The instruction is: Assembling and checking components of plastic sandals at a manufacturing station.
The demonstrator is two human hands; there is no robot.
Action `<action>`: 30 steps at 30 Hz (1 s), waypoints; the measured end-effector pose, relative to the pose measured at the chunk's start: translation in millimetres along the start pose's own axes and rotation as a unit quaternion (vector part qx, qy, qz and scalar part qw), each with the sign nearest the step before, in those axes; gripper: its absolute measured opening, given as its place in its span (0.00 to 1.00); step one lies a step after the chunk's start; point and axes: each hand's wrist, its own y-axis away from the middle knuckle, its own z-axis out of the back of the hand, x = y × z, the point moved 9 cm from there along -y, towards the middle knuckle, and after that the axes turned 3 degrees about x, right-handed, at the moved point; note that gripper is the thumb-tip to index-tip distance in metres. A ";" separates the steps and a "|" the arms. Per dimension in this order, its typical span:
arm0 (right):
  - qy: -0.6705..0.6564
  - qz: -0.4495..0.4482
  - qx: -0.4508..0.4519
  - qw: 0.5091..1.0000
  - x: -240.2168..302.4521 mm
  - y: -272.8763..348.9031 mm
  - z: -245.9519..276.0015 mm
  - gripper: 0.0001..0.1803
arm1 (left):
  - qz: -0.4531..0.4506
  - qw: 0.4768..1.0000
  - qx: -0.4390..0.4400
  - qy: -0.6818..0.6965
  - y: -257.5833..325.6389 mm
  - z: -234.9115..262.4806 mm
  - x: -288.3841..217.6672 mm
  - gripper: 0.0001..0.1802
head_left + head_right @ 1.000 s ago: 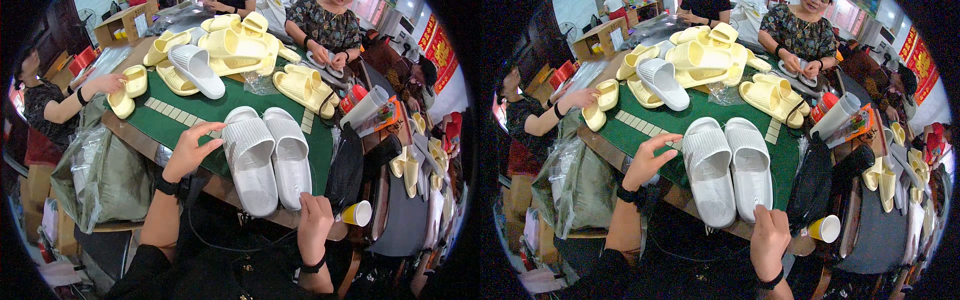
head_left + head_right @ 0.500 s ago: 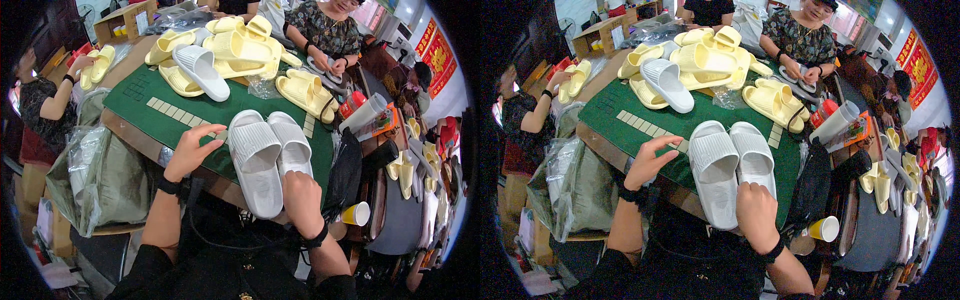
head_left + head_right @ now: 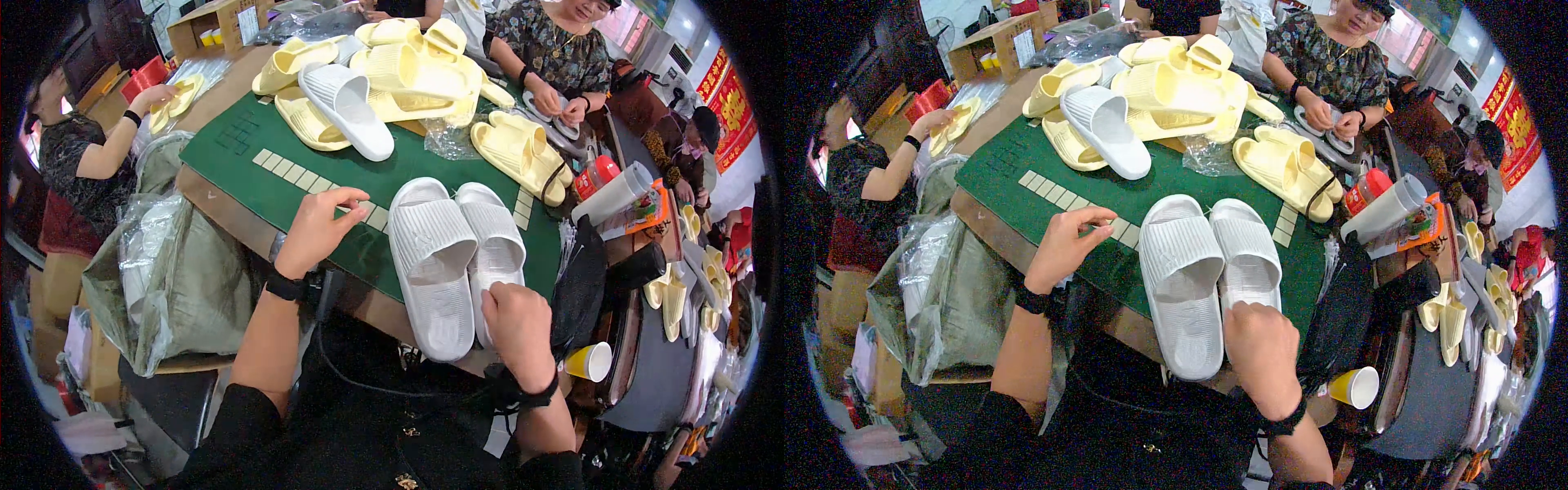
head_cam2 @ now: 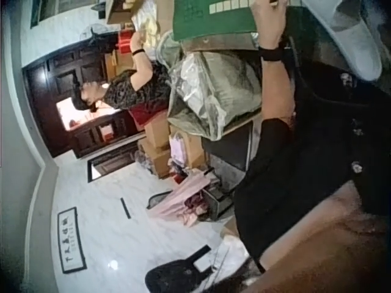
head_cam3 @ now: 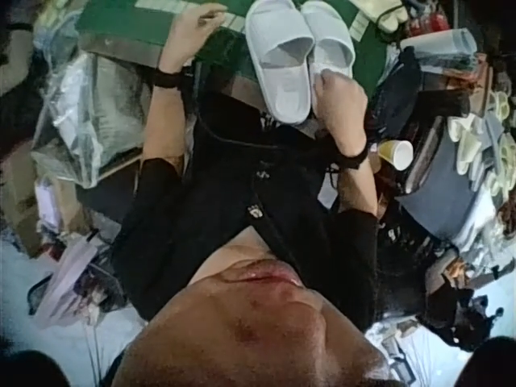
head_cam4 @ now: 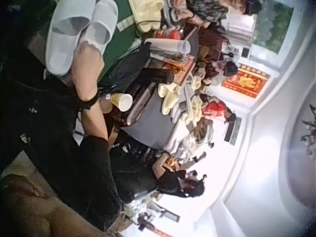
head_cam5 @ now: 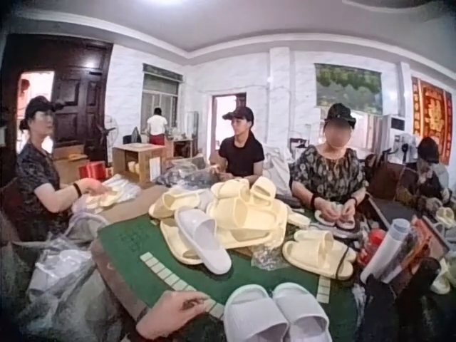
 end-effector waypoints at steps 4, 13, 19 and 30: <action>-0.071 -0.006 0.000 0.997 -19.1 25.3 14.7 0.10 | 0.004 1.000 0.016 0.012 2.0 -9.4 4.2 0.12; -0.111 0.017 0.037 0.993 -31.0 43.8 1.2 0.08 | -0.009 0.999 0.041 0.022 -2.4 -23.3 -1.1 0.13; -0.110 0.031 0.062 0.991 -34.2 51.2 -0.2 0.07 | 0.007 0.998 0.055 -0.006 -1.1 -24.2 -0.7 0.13; -0.082 0.040 0.047 0.995 -21.1 24.5 -3.2 0.10 | -0.009 0.998 0.061 0.005 -4.9 -27.7 -7.0 0.13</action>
